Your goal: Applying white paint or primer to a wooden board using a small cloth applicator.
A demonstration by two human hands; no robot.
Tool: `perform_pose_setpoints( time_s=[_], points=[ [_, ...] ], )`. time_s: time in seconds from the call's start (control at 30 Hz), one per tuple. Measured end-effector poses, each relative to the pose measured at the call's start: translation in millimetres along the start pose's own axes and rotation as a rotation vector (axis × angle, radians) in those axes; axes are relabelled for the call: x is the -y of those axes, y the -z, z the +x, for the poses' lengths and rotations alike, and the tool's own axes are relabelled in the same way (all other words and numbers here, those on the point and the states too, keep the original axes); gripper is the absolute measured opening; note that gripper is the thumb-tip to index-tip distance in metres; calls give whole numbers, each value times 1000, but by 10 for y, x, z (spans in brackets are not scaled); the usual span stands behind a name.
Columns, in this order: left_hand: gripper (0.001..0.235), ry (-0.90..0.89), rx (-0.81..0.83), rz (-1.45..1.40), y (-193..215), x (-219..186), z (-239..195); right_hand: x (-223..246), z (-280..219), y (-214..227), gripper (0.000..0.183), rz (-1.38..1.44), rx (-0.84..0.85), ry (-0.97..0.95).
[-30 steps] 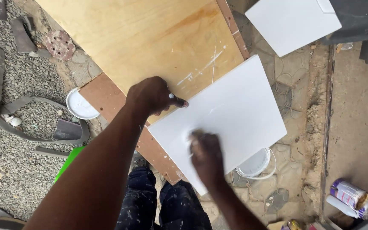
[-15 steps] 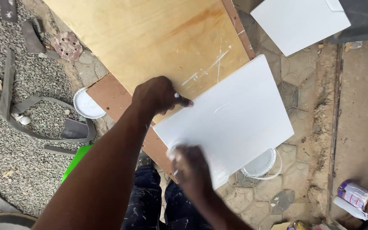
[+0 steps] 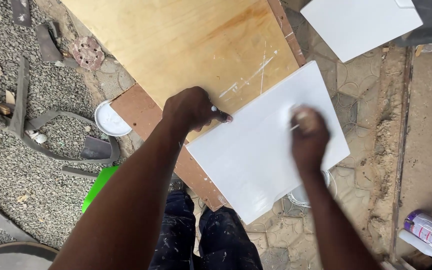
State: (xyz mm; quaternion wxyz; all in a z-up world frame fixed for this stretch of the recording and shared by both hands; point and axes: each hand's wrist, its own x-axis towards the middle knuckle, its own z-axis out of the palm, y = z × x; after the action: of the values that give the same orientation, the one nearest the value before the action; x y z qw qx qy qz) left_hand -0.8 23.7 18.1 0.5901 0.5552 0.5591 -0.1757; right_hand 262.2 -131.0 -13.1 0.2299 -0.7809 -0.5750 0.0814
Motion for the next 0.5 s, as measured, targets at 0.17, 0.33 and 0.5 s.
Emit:
perform_pose_setpoints(
  time_s=[0.17, 0.33, 0.5],
  points=[
    [36, 21, 3, 18, 31, -29, 21, 1073, -1042, -363, 25, 73, 318, 232],
    [37, 49, 26, 17, 58, -70, 63, -64, 14, -162, 19, -80, 265, 300],
    [34, 56, 32, 18, 14, -51, 7, -719, 754, 144, 8, -119, -14, 133]
  ],
)
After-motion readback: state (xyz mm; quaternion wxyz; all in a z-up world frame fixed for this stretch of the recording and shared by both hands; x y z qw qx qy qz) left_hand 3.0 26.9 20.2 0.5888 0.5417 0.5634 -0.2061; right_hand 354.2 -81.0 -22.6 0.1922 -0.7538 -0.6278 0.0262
